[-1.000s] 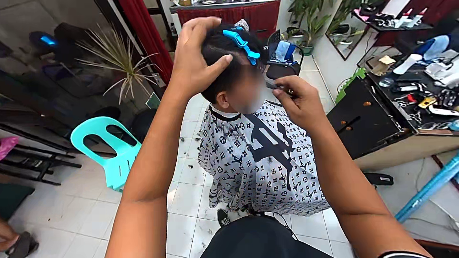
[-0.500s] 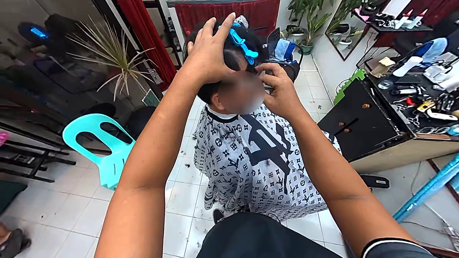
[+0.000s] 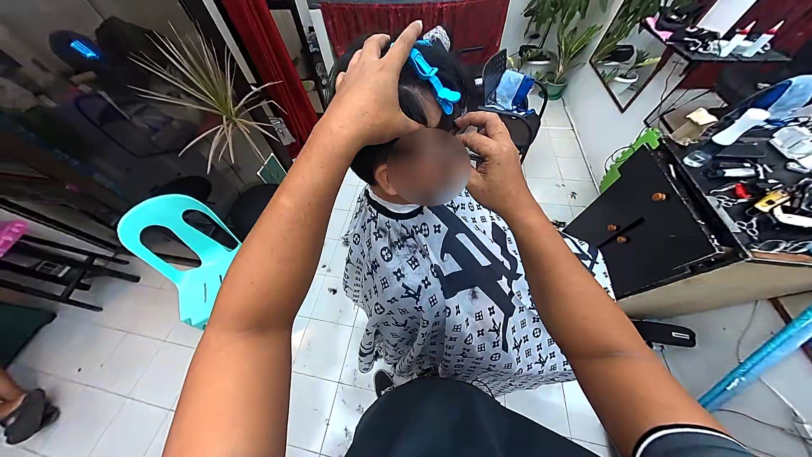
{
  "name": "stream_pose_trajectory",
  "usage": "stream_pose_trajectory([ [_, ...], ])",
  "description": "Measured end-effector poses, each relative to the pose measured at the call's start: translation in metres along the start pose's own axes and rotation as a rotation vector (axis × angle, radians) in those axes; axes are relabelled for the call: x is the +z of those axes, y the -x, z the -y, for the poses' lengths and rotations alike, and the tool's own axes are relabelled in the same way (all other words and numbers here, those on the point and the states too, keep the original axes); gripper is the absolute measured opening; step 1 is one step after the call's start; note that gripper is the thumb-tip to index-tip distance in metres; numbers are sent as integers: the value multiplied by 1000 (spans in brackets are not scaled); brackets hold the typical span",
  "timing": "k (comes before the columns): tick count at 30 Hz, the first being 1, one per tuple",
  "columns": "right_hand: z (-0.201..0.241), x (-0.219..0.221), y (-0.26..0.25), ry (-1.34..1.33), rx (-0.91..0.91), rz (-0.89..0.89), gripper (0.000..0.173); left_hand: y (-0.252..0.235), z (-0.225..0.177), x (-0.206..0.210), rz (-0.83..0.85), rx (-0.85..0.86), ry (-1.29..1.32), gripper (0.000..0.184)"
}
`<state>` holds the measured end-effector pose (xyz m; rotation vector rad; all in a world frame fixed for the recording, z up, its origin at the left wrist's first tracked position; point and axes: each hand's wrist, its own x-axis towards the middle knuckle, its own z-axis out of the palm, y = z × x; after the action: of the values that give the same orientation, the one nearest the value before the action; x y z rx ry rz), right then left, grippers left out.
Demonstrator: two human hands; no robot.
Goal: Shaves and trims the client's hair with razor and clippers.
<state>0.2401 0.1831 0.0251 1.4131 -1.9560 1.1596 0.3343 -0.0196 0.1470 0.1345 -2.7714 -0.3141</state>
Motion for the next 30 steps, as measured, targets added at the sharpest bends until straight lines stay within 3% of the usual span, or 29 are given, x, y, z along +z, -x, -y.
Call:
stream_pose_trajectory([
  [30,4,-4,-8,60,-9,66,19,-3,1,0,0,1,4,121],
])
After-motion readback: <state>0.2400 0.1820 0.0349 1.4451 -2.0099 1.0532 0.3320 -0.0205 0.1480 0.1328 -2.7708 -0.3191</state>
